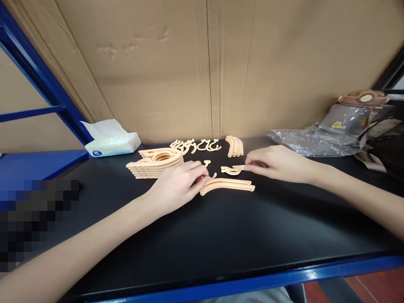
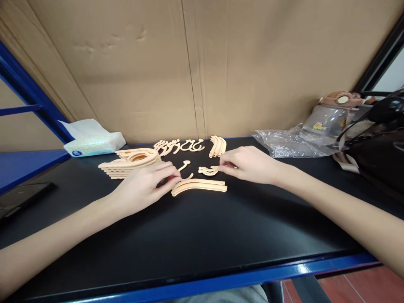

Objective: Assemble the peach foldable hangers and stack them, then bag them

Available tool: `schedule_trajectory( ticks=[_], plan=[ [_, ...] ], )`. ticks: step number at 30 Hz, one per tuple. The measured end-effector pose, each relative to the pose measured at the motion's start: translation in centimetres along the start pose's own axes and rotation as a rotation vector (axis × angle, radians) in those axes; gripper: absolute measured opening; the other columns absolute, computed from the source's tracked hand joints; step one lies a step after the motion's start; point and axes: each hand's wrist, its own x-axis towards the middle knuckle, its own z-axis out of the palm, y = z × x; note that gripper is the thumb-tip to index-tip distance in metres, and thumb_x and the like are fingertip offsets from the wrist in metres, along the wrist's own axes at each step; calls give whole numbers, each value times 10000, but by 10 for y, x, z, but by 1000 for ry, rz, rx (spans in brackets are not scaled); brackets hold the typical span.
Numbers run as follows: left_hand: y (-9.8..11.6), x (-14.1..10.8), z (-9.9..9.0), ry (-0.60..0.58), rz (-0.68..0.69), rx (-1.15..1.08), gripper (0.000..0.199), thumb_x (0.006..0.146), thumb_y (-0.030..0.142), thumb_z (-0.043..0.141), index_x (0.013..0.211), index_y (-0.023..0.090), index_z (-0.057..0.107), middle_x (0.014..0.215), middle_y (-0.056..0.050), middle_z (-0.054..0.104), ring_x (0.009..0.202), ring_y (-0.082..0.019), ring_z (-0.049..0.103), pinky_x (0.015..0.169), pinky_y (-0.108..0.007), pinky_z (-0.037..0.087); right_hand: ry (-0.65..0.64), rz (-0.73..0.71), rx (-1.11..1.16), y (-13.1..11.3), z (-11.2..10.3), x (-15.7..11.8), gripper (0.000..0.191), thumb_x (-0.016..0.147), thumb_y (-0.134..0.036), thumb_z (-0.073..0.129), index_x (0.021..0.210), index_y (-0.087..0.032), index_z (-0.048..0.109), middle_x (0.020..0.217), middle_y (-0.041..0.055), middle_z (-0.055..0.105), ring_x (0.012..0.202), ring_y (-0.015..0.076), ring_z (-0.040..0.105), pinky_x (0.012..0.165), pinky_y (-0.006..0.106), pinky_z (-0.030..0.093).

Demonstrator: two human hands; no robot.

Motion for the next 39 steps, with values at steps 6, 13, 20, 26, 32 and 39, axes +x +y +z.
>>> schedule_trajectory(
  ticks=[6,13,20,26,32,39],
  plan=[
    [0,-1,-5,-200,-202,198,232,832,224,425,604,186,399,488,23,449,436,-122,359,469,-264,172,-15,172,-191,32,3,4,335,923,-348,348,631,-199,416,621,-3,547,543,129,456,528,262,257],
    [-7,-2,-2,-360,-185,90,270,876,246,373,614,190,340,501,22,449,425,-119,379,468,-266,172,-169,290,-93,52,13,3,308,895,-393,379,650,-211,418,617,-11,544,558,138,480,530,257,296],
    [-9,-1,-3,-361,-172,32,274,902,282,364,642,195,342,503,33,448,427,-119,384,474,-266,180,-161,295,-18,47,12,4,290,892,-402,395,670,-215,404,624,-21,534,560,133,468,530,258,301],
    [-9,-1,-3,-373,-184,17,268,903,280,358,649,196,342,507,35,452,435,-122,391,475,-264,184,-175,295,4,49,13,4,267,889,-409,403,699,-222,413,625,-23,532,555,134,459,527,258,301],
    [-10,0,-3,-360,-175,-10,277,903,284,362,643,193,334,507,36,461,442,-121,412,477,-263,188,-175,287,17,50,13,3,271,888,-418,399,703,-220,417,629,-19,534,559,134,458,529,257,304],
    [-9,-1,-3,-333,-156,-16,264,892,257,365,635,197,347,503,33,465,434,-127,422,473,-269,183,-173,268,24,50,12,2,283,888,-438,388,707,-221,407,622,-19,528,557,135,454,525,255,310]
  ],
)
